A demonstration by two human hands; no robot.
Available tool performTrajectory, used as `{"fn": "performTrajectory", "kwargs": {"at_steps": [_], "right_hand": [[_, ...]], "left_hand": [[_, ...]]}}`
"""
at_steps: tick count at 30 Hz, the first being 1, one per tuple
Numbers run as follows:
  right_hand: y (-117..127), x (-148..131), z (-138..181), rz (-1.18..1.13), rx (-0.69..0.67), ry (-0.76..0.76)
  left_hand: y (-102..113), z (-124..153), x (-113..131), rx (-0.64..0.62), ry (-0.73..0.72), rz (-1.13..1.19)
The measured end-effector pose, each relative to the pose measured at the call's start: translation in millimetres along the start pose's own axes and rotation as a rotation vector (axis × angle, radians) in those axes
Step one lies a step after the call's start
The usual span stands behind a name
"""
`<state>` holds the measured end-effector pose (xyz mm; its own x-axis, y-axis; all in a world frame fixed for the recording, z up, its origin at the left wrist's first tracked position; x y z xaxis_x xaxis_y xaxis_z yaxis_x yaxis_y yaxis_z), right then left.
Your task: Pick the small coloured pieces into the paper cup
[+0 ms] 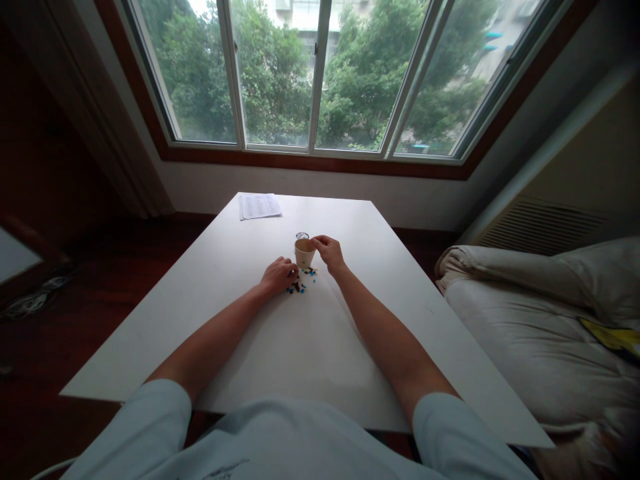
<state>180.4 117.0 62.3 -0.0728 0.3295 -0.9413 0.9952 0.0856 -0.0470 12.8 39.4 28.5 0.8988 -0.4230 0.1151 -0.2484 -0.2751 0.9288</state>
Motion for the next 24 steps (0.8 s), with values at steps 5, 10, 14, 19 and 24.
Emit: {"fn": "performTrajectory", "kwargs": {"at_steps": [5,10,14,19,24], "right_hand": [[13.3,0.5,-4.5,0.166,0.040,0.044],[38.7,7.9,-5.0,0.499,0.028,0.109],[39.7,31.4,4.9,0.620,-0.328,0.035],[33.9,47.9,16.3,0.661,-0.568,-0.032],[28.7,48.0,16.5,0.713,-0.592,-0.011]], "left_hand": [[0.7,-0.1,0.4,-0.006,0.003,0.009],[6.1,-2.3,1.6,0.016,-0.009,-0.009],[10.8,-2.7,6.1,0.023,-0.029,-0.023],[12.0,-2.1,14.0,0.004,-0.045,-0.018],[13.4,-2.4,12.3,-0.002,-0.002,-0.066]]}}
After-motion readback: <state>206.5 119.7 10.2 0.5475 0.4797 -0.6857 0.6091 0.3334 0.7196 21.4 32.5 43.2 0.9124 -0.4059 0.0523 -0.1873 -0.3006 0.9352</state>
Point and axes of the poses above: each hand's wrist, its own z-axis away from the middle knuckle, its own y-axis out of the back of the hand, x = y × z, the point moved 6 cm from there along -z, towards the middle knuckle, and after that the axes turned 8 degrees about -z, right-handed, at the moved point
